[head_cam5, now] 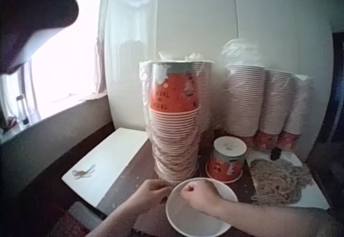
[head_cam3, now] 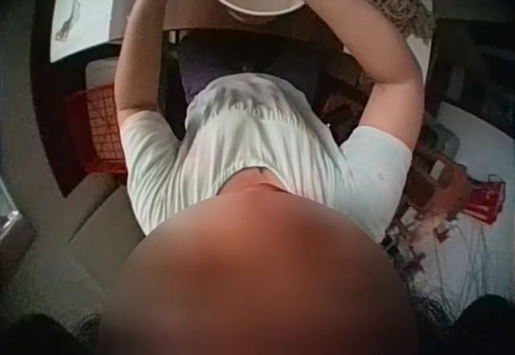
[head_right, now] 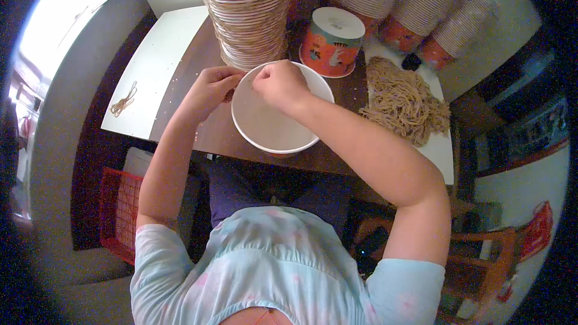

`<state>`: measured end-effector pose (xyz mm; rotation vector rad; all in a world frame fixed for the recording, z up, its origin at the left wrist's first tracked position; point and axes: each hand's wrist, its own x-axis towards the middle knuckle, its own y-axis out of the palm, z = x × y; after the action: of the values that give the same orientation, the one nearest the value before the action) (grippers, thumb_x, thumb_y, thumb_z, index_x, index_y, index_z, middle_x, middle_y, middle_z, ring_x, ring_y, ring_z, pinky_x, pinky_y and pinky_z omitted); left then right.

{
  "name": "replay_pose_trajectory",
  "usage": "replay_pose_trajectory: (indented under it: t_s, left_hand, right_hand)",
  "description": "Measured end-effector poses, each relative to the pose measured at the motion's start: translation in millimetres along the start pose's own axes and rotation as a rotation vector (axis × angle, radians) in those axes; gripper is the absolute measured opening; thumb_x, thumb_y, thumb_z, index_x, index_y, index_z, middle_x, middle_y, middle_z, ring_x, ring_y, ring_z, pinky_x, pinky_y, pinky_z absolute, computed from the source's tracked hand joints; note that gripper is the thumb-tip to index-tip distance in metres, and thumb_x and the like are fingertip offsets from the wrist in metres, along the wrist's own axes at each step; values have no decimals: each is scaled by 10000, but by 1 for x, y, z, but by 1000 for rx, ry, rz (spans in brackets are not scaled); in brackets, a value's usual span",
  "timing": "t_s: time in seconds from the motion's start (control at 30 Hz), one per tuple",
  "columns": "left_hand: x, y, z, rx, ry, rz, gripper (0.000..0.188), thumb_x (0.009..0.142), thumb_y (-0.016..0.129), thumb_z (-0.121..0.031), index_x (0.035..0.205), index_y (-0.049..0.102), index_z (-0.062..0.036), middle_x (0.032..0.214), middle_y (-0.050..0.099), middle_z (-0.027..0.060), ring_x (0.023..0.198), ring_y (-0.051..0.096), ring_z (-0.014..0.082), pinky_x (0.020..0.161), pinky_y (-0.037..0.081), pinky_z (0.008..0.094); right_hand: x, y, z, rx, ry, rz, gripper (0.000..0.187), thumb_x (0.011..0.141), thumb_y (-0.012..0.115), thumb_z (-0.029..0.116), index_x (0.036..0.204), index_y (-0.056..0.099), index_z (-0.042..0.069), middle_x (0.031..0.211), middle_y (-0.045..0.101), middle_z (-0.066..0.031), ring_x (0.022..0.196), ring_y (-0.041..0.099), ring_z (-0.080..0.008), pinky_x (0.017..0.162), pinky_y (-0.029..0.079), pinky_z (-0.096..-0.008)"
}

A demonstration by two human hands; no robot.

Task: Threading rope handles through pre-punched holes in paper buckets.

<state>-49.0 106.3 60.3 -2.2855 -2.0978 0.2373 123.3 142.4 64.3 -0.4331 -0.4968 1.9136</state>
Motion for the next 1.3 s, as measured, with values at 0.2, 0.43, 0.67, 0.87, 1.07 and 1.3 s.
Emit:
replay_pose_trajectory:
  t_s: [0.2, 0.43, 0.67, 0.87, 1.07, 1.3]
  left_hand:
    - [6, -2, 8, -9, 14, 3, 232, 897, 530, -104, 1010, 654, 56, 835, 652, 61, 728, 592, 91, 656, 495, 231]
    - [6, -2, 6, 57, 32, 24, 238, 897, 539, -121, 1006, 661, 52, 826, 656, 52, 712, 587, 87, 651, 491, 237]
    - [6, -3, 8, 27, 22, 18, 233, 896, 547, -112, 1023, 660, 47, 840, 659, 53, 720, 589, 84, 655, 490, 235]
    - [5, -4, 4, 25, 59, 129, 201, 880, 571, -77, 1009, 667, 43, 811, 658, 42, 715, 588, 81, 659, 489, 230]
    - [4, -10, -2, 265, 141, 147, 178, 826, 597, -64, 956, 692, 10, 716, 650, 40, 659, 591, 82, 617, 494, 245]
    - [1, 1, -7, 593, 197, 28, 173, 799, 614, -120, 842, 680, 34, 691, 661, 73, 616, 635, 163, 605, 507, 290]
  right_hand:
    - [6, 1, -2, -67, -23, -48, 126, 769, 630, 117, 731, 652, -1, 639, 606, -27, 580, 532, -87, 522, 435, -264]
    - [9, 2, -7, -81, -43, -72, 133, 772, 629, 121, 727, 650, -2, 632, 607, -29, 573, 532, -86, 523, 436, -267]
    - [9, 4, -5, -77, -31, -48, 136, 776, 644, 129, 719, 653, 6, 629, 609, -25, 573, 530, -80, 524, 432, -261]
    - [8, 2, -4, -55, -23, -19, 153, 796, 652, 138, 720, 649, 5, 632, 604, -14, 571, 526, -77, 513, 423, -260]
    - [5, 4, -4, -7, 11, 3, 145, 807, 642, 139, 739, 666, 12, 664, 606, -9, 584, 521, -82, 525, 419, -251]
    - [0, -8, -7, 135, 11, 126, 167, 848, 627, 172, 885, 654, 11, 779, 631, -35, 611, 513, -65, 533, 413, -238]
